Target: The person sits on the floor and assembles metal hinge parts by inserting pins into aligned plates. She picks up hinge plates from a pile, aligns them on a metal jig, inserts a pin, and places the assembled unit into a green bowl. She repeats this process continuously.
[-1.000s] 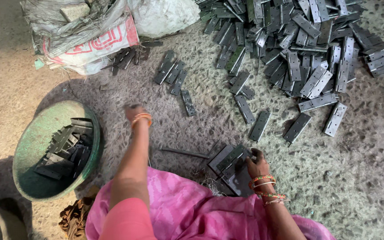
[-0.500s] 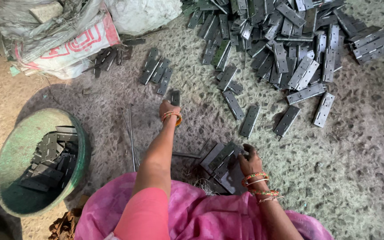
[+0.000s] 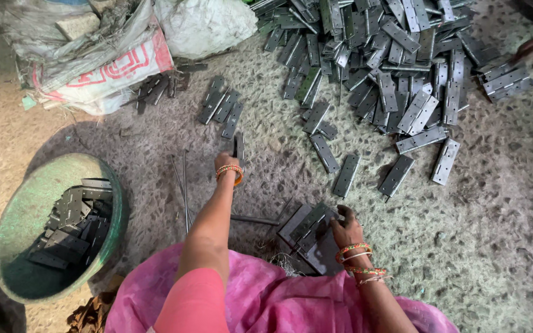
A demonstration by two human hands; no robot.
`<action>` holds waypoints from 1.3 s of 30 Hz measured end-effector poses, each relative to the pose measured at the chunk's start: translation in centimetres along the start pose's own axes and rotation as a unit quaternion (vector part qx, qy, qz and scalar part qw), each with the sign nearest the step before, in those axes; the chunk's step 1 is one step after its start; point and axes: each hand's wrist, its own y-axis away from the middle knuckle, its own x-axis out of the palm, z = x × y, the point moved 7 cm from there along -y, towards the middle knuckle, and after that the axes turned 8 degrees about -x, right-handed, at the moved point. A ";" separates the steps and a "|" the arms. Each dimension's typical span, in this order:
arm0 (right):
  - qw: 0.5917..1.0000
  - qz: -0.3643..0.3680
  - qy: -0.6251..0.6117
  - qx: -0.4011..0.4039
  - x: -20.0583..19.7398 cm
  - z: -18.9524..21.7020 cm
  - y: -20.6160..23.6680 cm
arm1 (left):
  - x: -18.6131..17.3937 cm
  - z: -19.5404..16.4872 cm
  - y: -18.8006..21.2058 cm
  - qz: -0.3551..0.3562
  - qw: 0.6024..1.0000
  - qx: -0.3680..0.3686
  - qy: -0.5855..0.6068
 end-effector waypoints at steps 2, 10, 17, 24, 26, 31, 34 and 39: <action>1.000 -0.005 0.002 0.002 -0.1 0.1 -0.1 | -0.2 -1.2 0.4 0.000 0.997 0.054 0.059; 1.000 -0.017 -0.017 0.005 -0.2 0.5 0.3 | -2.1 -5.0 7.3 -0.173 0.884 0.369 0.229; 1.000 -0.022 -0.018 0.007 -0.3 0.8 0.2 | 3.3 -0.4 10.3 -0.089 0.951 0.296 -0.030; 1.000 -0.015 -0.026 0.002 -0.1 1.1 0.4 | 4.1 2.3 9.5 -0.111 0.973 0.202 0.024; 0.999 -0.019 -0.029 0.003 -0.2 1.0 0.5 | 4.6 2.9 9.0 -0.069 0.986 0.147 0.048; 1.000 -0.018 -0.014 -0.007 -0.1 0.8 0.4 | 4.2 3.4 7.9 -0.035 0.994 0.024 0.096; 1.000 -0.022 0.005 -0.004 0.0 0.6 0.4 | 0.6 0.6 8.2 -0.114 0.972 0.120 0.165; 0.999 -0.026 -0.014 -0.015 0.2 0.6 0.5 | -6.8 -5.5 9.2 -0.113 0.941 0.238 0.211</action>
